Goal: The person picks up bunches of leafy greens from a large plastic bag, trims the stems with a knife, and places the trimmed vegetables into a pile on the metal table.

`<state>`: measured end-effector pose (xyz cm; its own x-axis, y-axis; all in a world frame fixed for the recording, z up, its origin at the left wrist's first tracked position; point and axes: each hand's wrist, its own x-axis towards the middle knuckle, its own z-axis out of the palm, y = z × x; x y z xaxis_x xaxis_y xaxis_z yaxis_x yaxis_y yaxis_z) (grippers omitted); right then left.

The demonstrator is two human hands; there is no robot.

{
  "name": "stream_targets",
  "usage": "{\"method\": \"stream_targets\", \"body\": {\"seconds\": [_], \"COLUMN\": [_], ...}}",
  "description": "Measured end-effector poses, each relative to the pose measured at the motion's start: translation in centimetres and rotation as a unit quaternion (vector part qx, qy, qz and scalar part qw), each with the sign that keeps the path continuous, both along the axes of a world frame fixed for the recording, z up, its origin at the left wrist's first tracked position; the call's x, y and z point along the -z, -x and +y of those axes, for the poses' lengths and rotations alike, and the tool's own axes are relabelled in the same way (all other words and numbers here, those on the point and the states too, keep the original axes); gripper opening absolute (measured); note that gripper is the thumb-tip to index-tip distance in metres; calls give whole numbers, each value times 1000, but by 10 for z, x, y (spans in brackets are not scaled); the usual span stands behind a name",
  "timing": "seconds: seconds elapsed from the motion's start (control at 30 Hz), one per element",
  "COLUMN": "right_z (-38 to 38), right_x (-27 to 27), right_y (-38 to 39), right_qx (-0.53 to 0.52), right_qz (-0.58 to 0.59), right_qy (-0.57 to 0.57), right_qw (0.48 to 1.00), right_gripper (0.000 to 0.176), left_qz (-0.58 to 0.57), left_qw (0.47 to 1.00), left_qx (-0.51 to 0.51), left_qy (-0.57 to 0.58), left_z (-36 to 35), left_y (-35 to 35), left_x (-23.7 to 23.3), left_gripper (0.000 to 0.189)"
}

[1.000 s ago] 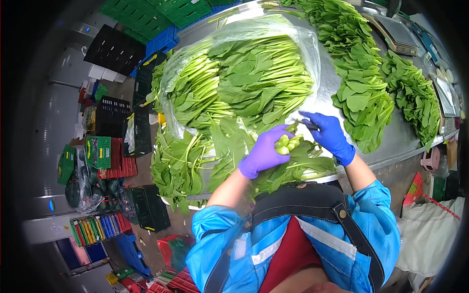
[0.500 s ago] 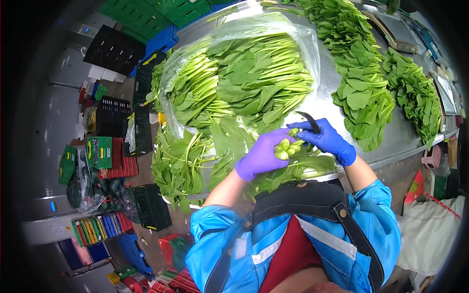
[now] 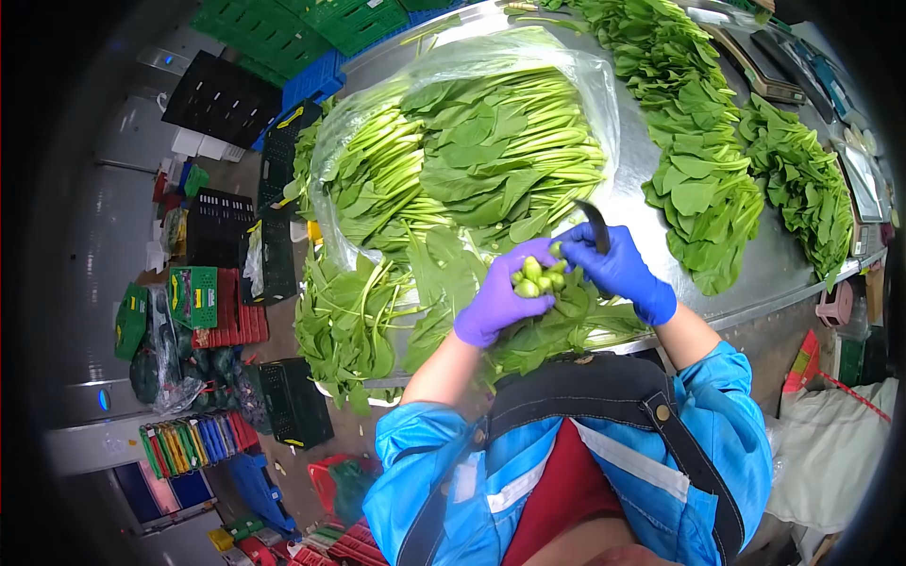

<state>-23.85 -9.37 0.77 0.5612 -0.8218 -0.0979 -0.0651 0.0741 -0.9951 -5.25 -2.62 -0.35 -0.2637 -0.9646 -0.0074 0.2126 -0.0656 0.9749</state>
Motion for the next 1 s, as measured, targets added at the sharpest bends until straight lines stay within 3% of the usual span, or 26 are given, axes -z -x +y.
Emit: {"method": "stream_targets", "body": {"seconds": [0.03,0.07,0.1,0.17,0.2,0.27,0.37,0.47,0.5,0.6,0.67,0.7,0.77,0.83,0.9,0.93,1.0], "right_z": [-14,-30,-50,-96,-109,-119,-121,-104,-85,-57,-40,-32,-27,-22,-17,-15,-12], "right_x": [-4,4,29,102,124,153,153,114,66,12,-16,-22,-28,-17,-15,3,20], "right_y": [0,1,-4,-1,5,14,23,39,40,47,47,43,43,38,32,28,21], "right_qx": [-31,-30,40,176,193,181,146,83,62,32,-36,-45,-120,-101,-34,18,14], "right_qz": [25,37,70,166,263,309,360,194,216,161,138,78,98,51,99,115,145], "right_qy": [-79,-52,-8,292,318,308,298,262,193,230,182,181,184,166,204,379,421], "right_qw": [996,997,997,925,890,882,872,942,955,959,973,979,971,979,973,918,896], "right_gripper": [30,35,32,32,35,37,38,32,31,30,29,31,39,46,49,55,60], "left_qz": [-1,9,20,18,17,5,-34,-108,-107,-110,-131,-151,-202,-253,-186,-239,-230], "left_qw": [1000,1000,998,998,996,993,985,979,980,985,982,975,961,943,979,968,970], "left_qx": [-1,-18,-35,-53,-73,-101,-124,-90,-90,-1,54,107,145,178,79,54,57], "left_qy": [-1,19,39,39,39,68,113,145,143,133,128,123,124,126,-13,54,52], "left_z": [0,-2,-2,2,4,4,0,-4,-4,-8,-9,-9,-12,-12,-9,-10,-10], "left_y": [-4,-11,-19,-33,-40,-53,-66,-67,-62,-40,-22,-14,1,5,5,-1,-2], "left_x": [0,-1,-3,-24,-33,-38,-38,-37,-37,-37,-40,-39,-34,-34,-35,-28,-24], "left_gripper": [44,44,44,44,45,47,47,41,41,37,38,39,41,43,46,49,48]}}
